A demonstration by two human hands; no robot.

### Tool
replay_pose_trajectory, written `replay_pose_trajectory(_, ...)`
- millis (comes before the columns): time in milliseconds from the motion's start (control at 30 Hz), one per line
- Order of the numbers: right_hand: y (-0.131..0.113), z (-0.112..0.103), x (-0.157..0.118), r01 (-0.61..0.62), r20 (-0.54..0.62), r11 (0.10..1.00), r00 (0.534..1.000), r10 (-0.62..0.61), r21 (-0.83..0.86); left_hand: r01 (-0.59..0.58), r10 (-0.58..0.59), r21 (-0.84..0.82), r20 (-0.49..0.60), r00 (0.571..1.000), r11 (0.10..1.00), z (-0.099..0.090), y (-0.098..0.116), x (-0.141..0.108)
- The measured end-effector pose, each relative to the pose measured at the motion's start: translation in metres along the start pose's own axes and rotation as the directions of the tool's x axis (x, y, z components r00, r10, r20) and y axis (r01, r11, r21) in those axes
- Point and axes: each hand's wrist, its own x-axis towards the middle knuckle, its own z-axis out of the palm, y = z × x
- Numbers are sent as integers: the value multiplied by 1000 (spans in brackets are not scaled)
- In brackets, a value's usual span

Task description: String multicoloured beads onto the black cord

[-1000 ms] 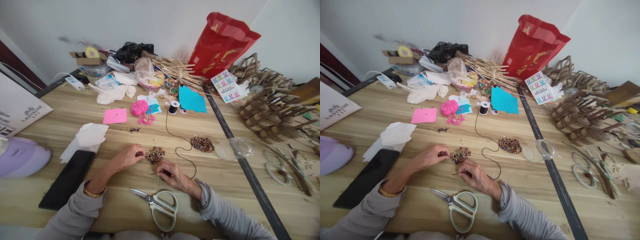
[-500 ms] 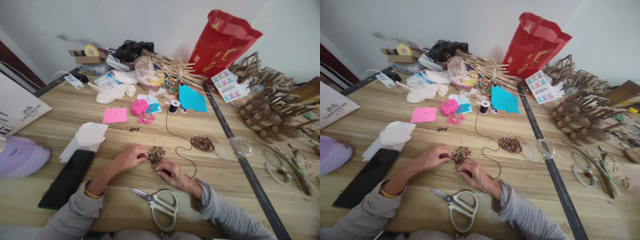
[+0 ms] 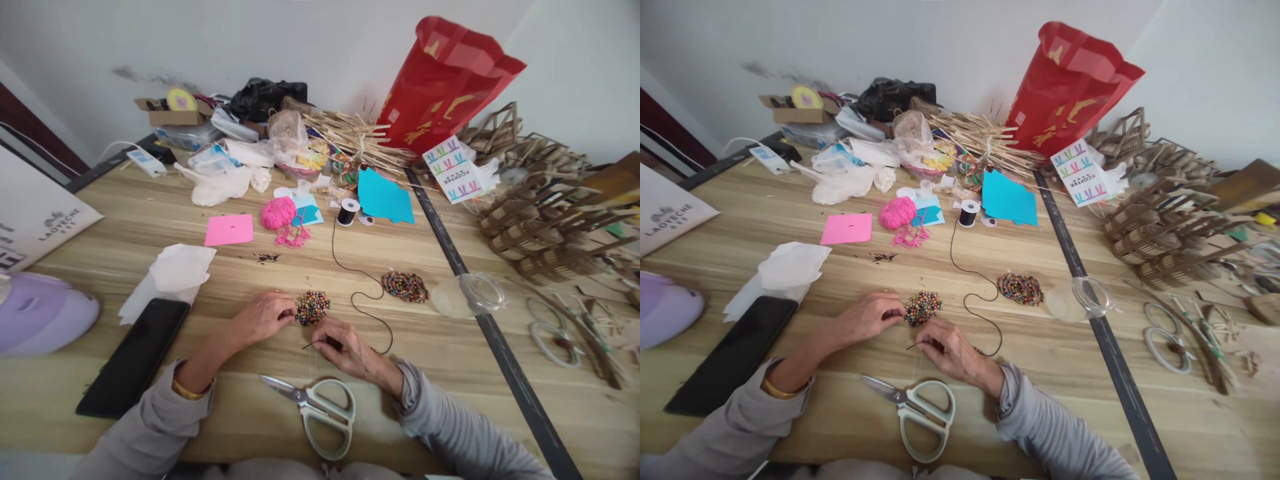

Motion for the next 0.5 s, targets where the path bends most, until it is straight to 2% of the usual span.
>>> replay_pose_trajectory(100,-2,-1,0,-16,-3,1000,1000,16,3,19,-20,-51,-17,1000,998,-3,1,0)
replay_pose_trajectory(200,-3,-1,0,-32,-15,999,999,33,14,91,-95,-233,-6,995,968,-7,3,-2)
replay_pose_trajectory(300,-2,-1,-1,-44,-41,999,998,45,31,133,-138,-455,23,990,881,-6,5,-4)
replay_pose_trajectory(400,-1,-1,-2,-41,-90,998,995,45,53,168,-164,-619,63,984,767,2,7,-5)
replay_pose_trajectory(500,-2,-3,-2,-49,-141,996,988,59,75,196,-144,-687,133,981,700,13,10,-4)
